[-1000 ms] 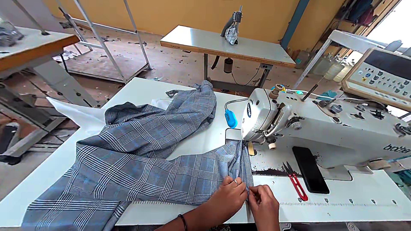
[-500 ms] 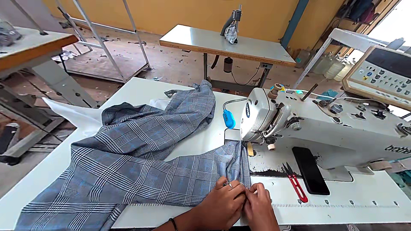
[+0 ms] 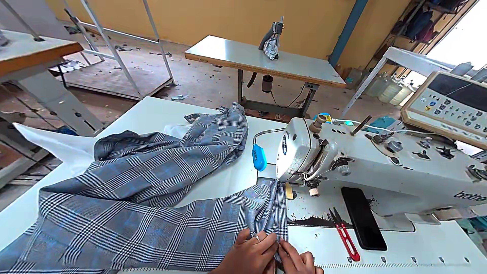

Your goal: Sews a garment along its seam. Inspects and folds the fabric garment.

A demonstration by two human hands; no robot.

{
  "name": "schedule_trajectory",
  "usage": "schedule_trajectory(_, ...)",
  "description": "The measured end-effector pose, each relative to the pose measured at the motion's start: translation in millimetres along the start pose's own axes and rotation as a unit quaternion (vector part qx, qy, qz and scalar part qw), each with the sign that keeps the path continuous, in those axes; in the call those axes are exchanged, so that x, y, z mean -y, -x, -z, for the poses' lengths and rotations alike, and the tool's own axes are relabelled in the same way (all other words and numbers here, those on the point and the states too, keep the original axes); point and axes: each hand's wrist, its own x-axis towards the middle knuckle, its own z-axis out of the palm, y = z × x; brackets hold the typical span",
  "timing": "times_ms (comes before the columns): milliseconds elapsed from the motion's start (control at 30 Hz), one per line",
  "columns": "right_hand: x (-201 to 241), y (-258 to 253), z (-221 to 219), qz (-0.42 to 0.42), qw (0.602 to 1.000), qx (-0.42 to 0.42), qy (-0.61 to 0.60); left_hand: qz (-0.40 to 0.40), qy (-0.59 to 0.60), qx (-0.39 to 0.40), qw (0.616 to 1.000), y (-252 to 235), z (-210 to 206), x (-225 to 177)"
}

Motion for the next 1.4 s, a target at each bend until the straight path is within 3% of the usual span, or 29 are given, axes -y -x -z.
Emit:
schedule_trajectory(167, -1.5, -2.9, -4.3, 0.008, 0.999, -0.031, -0.015, -0.026, 0.017, 0.054, 0.998, -10.6, 7.7, 3.4)
schedule_trajectory(333, 4.5, -5.2, -8.0, 0.011, 0.998, -0.058, 0.020, -0.005, 0.075, 0.302, 0.950, -40.0, 34.9, 5.1)
schedule_trajectory(400, 7.6, -5.5, -10.5, 0.014, 0.996, -0.076, 0.034, -0.011, 0.077, 0.337, 0.938, -47.9, 40.0, 7.3)
schedule_trajectory(433, 8.7, -5.6, -11.6, 0.017, 0.995, -0.086, 0.038, -0.021, 0.070, 0.309, 0.948, -47.4, 40.0, 6.4)
schedule_trajectory(533, 9.2, -5.4, -12.9, 0.022, 0.993, -0.104, 0.046, -0.094, -0.023, 0.126, 0.987, -34.4, 25.4, 6.0)
schedule_trajectory(600, 8.3, -5.3, -12.9, 0.021, 0.994, -0.099, 0.048, -0.128, -0.022, 0.074, 0.989, -26.8, 12.9, 13.2)
schedule_trajectory(667, 7.5, -5.5, -12.3, 0.022, 0.995, -0.089, 0.049, -0.105, -0.008, 0.039, 0.994, -18.4, 4.3, 15.6)
schedule_trajectory(833, 6.1, -6.4, -14.1, 0.024, 0.994, -0.087, 0.055, -0.031, -0.034, 0.003, 0.999, -1.9, 1.2, 5.9)
schedule_trajectory(1400, -16.6, -55.4, -25.0, 0.057, 0.990, -0.117, 0.045, -0.043, 0.012, 0.008, 0.999, -31.0, -20.6, 46.6)
